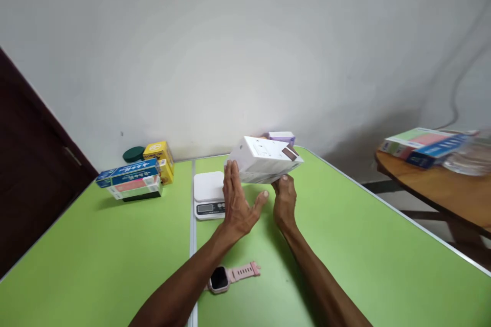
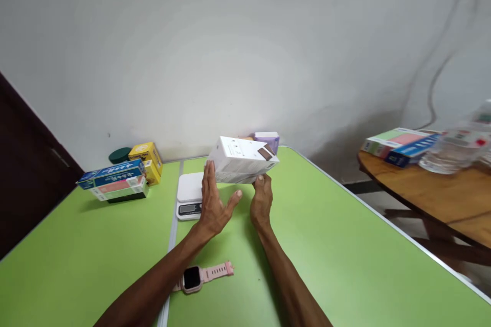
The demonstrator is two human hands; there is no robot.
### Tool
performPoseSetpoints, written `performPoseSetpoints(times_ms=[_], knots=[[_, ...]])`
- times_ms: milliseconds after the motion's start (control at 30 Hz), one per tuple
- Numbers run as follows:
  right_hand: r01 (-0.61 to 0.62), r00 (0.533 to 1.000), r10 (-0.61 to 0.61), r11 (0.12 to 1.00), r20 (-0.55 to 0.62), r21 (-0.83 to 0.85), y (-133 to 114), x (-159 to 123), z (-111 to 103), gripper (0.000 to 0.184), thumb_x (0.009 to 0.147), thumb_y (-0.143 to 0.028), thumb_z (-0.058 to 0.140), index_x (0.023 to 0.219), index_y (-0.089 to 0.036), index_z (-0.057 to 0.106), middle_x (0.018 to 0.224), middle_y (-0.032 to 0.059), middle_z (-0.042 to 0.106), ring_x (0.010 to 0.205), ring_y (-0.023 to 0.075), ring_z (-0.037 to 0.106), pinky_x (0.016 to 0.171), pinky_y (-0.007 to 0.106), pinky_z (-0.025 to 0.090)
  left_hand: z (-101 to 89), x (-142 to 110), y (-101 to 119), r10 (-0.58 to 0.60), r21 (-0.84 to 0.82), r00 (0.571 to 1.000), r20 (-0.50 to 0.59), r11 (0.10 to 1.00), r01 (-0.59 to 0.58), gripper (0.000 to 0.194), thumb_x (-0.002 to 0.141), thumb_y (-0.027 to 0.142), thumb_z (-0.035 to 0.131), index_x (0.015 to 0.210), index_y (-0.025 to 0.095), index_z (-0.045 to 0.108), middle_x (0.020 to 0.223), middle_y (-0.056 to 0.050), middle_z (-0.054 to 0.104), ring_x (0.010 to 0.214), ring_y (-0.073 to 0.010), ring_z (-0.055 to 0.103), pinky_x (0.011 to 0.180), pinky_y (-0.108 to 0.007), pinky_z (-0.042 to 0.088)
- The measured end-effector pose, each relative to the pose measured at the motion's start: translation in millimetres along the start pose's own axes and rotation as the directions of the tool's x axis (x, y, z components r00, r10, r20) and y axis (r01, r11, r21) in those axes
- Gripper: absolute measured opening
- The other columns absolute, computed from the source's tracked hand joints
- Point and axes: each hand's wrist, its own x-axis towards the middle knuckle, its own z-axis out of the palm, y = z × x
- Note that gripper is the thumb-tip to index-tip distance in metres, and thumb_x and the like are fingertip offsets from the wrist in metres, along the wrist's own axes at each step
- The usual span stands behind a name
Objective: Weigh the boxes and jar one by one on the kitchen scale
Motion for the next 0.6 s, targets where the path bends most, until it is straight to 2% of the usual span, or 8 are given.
performPoseSetpoints(times_ms=[133, 233, 400, 600], knots=[[0.032, 0.985, -0.021, 0.998, 0.17, -0.061, -28.9, -31.4, 35.3, 0.056, 0.1, -0.069, 0.036, 0.124, -0.024, 0.059, 0.122, 0.009, 0.07, 0.111, 0.0265, 0.062, 0.099, 0.043, 0.047, -55.1, -17.5, -25.0, -0.023, 0.028, 0.992, -0.127, 0.999, 0.027, 0.1, 0.093, 0.049, 0.067, 0.168, 0.025, 0.006, 0.177, -0.012, 0.013, 0.164, -0.0318, 0.013, 0.135, -0.049, 0.013], [0.09, 0.96, -0.055, 0.989, 0.274, -0.118, -39.8, -51.0, 53.7, 0.055, 0.1, -0.067, 0.037, 0.122, -0.022, 0.059, 0.122, 0.0109, 0.07, 0.11, 0.028, 0.062, 0.097, 0.042, 0.048, -81.1, -30.9, -53.0, -0.067, 0.025, 0.979, -0.192, 0.997, 0.073, 0.096, 0.093, 0.044, 0.067, 0.167, 0.024, 0.009, 0.175, -0.014, 0.019, 0.162, -0.0317, 0.02, 0.133, -0.05, 0.02], [0.121, 0.917, -0.041, 0.977, 0.398, -0.178, -30.3, -67.3, 68.8, 0.056, 0.097, -0.068, 0.041, 0.119, -0.02, 0.058, 0.113, 0.0126, 0.072, 0.102, 0.0292, 0.065, 0.092, 0.042, 0.051, -98.4, -46.6, -94.5, -0.182, -0.029, 0.964, -0.193, 0.983, 0.179, 0.094, 0.091, 0.045, 0.068, 0.165, 0.02, 0.016, 0.171, -0.017, 0.027, 0.16, -0.0328, 0.026, 0.132, -0.052, 0.023], [0.097, 0.91, 0.004, 0.97, 0.414, -0.224, -18.7, -70.6, 70.7, 0.062, 0.096, -0.07, 0.042, 0.128, -0.019, 0.059, 0.125, 0.0151, 0.07, 0.112, 0.0313, 0.065, 0.1, 0.046, 0.049, -103.2, -54.1, -114.2, -0.243, -0.053, 0.961, -0.13, 0.97, 0.238, 0.097, 0.088, 0.049, 0.071, 0.165, 0.019, 0.021, 0.169, -0.018, 0.032, 0.159, -0.0342, 0.028, 0.132, -0.051, 0.021]])
